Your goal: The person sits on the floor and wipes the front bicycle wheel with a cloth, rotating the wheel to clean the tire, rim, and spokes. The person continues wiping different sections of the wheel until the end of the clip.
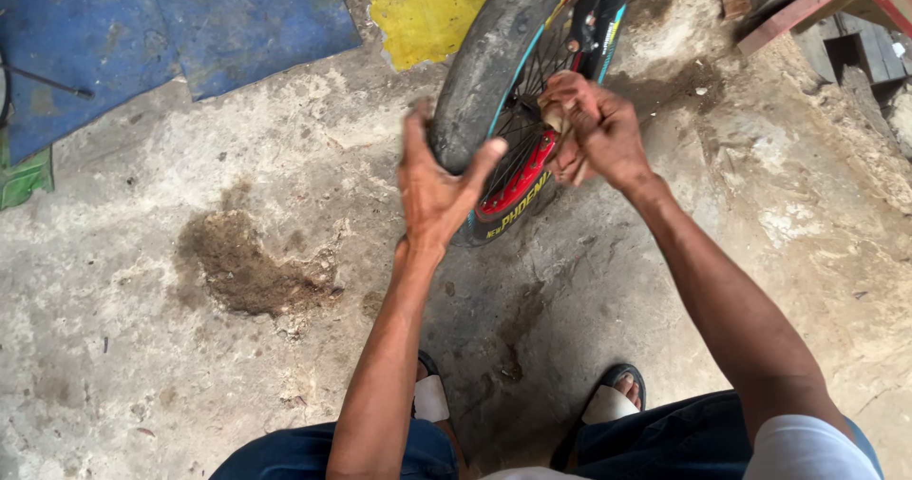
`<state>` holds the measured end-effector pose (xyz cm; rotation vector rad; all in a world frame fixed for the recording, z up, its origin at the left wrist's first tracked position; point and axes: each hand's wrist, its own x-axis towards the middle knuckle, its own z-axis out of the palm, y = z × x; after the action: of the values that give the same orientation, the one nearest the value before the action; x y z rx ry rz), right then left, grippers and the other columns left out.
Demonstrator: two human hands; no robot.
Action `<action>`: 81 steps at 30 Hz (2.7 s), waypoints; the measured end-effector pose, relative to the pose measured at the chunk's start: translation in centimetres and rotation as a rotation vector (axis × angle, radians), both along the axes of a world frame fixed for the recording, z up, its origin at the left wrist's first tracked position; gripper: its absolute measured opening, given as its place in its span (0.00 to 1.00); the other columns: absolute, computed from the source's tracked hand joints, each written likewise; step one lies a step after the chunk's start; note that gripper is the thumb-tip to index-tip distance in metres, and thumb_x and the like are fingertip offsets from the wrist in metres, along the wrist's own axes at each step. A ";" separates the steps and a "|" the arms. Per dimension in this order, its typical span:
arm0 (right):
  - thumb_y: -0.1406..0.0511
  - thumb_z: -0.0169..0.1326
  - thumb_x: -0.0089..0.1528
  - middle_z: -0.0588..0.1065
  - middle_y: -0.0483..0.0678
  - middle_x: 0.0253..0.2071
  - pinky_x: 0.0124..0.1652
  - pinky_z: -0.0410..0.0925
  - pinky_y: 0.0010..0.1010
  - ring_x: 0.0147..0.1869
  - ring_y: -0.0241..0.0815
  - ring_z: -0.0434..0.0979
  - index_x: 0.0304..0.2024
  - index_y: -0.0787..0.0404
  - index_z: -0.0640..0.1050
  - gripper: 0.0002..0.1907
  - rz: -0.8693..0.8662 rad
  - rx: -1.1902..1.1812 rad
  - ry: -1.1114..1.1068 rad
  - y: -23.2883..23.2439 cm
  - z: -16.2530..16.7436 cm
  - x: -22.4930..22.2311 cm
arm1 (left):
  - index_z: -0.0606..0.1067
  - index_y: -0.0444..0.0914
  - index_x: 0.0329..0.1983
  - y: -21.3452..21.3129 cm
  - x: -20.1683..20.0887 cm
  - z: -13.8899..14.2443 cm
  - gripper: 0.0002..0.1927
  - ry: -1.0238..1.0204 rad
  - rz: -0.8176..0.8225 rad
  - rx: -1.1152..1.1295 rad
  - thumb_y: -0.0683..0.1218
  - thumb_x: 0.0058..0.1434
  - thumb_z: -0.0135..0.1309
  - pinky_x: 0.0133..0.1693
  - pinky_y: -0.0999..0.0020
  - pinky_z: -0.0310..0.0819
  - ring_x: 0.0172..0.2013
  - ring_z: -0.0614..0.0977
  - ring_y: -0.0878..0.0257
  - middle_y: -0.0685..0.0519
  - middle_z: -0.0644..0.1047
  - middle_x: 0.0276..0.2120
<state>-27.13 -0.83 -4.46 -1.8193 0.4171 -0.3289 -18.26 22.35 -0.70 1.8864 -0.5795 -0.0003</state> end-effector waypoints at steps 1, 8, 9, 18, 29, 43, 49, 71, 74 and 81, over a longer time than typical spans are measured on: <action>0.68 0.46 0.71 0.81 0.52 0.46 0.32 0.78 0.32 0.34 0.36 0.83 0.59 0.58 0.76 0.15 0.021 -0.020 -0.087 0.3 -0.7 0.3 | 0.64 0.34 0.62 -0.1 -0.1 0.0 0.43 0.149 -0.057 0.008 0.60 0.52 0.68 0.49 0.53 0.81 0.45 0.85 0.48 0.41 0.80 0.47; 0.79 0.43 0.56 0.76 0.59 0.40 0.25 0.75 0.32 0.26 0.45 0.77 0.65 0.61 0.72 0.33 0.257 -0.699 0.077 0.6 2.9 2.1 | 0.67 0.35 0.54 -0.3 -0.6 0.1 0.35 -0.023 0.043 0.024 0.54 0.52 0.72 0.44 0.53 0.80 0.41 0.86 0.45 0.40 0.81 0.41; 0.78 0.44 0.59 0.76 0.56 0.32 0.25 0.74 0.33 0.22 0.45 0.76 0.65 0.59 0.70 0.31 0.307 -0.576 0.290 0.4 4.3 2.4 | 0.68 0.35 0.54 -0.2 -0.6 0.1 0.35 -0.029 0.052 0.028 0.54 0.51 0.72 0.43 0.53 0.80 0.41 0.85 0.45 0.40 0.81 0.41; 0.69 0.48 0.65 0.76 0.54 0.30 0.33 0.76 0.37 0.28 0.47 0.78 0.55 0.62 0.73 0.16 0.509 -0.820 1.035 3.4 7.5 8.7 | 0.68 0.36 0.52 0.1 -0.4 -0.2 0.33 0.027 0.026 0.024 0.54 0.51 0.71 0.42 0.53 0.80 0.39 0.86 0.47 0.41 0.81 0.40; 0.60 0.55 0.66 0.77 0.56 0.39 0.45 0.79 0.41 0.45 0.50 0.81 0.48 0.66 0.77 0.15 0.475 -0.865 1.129 1.8 4.5 9.5 | 0.66 0.36 0.56 0.1 -0.1 -0.9 0.37 0.019 0.056 0.071 0.56 0.51 0.70 0.41 0.50 0.79 0.38 0.85 0.44 0.39 0.81 0.41; 0.64 0.65 0.58 0.76 0.50 0.47 0.50 0.76 0.34 0.57 0.49 0.77 0.58 0.55 0.72 0.26 0.959 -1.406 0.981 2.5 7.3 8.7 | 0.66 0.37 0.55 0.0 -0.5 -0.8 0.35 -0.027 0.064 0.040 0.55 0.52 0.71 0.42 0.50 0.79 0.40 0.85 0.42 0.40 0.81 0.41; 0.61 0.54 0.66 0.73 0.45 0.41 0.42 0.73 0.25 0.50 0.40 0.76 0.44 0.58 0.78 0.09 0.792 -1.278 0.914 2.2 5.2 8.5 | 0.65 0.38 0.55 0.0 -0.2 -1.1 0.35 0.009 0.041 0.043 0.56 0.53 0.70 0.41 0.53 0.81 0.38 0.86 0.46 0.42 0.81 0.41; 0.66 0.52 0.66 0.76 0.48 0.28 0.28 0.75 0.35 0.25 0.40 0.77 0.42 0.60 0.79 0.07 0.610 -0.824 1.072 1.9 5.8 8.8 | 0.67 0.38 0.53 0.0 -0.6 -0.6 0.34 0.005 0.081 0.072 0.56 0.51 0.70 0.40 0.50 0.79 0.37 0.86 0.44 0.42 0.81 0.40; 0.66 0.51 0.66 0.77 0.49 0.30 0.29 0.76 0.35 0.27 0.41 0.78 0.43 0.60 0.79 0.07 0.620 -0.826 1.064 1.5 6.0 8.7 | 0.66 0.38 0.54 -0.1 -0.5 -0.9 0.35 0.002 0.089 0.084 0.56 0.51 0.70 0.40 0.49 0.79 0.37 0.86 0.44 0.42 0.81 0.39; 0.67 0.49 0.67 0.79 0.52 0.37 0.32 0.78 0.36 0.32 0.43 0.81 0.44 0.60 0.79 0.08 0.698 -0.961 1.072 2.8 6.1 9.7 | 0.64 0.38 0.57 -0.2 -0.3 -1.6 0.36 -0.014 0.056 0.075 0.56 0.52 0.69 0.40 0.51 0.81 0.36 0.86 0.47 0.42 0.81 0.40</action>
<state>-17.46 2.00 1.67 -2.8330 0.3088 1.1790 -18.52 22.16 -2.26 1.9762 -0.5427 0.0276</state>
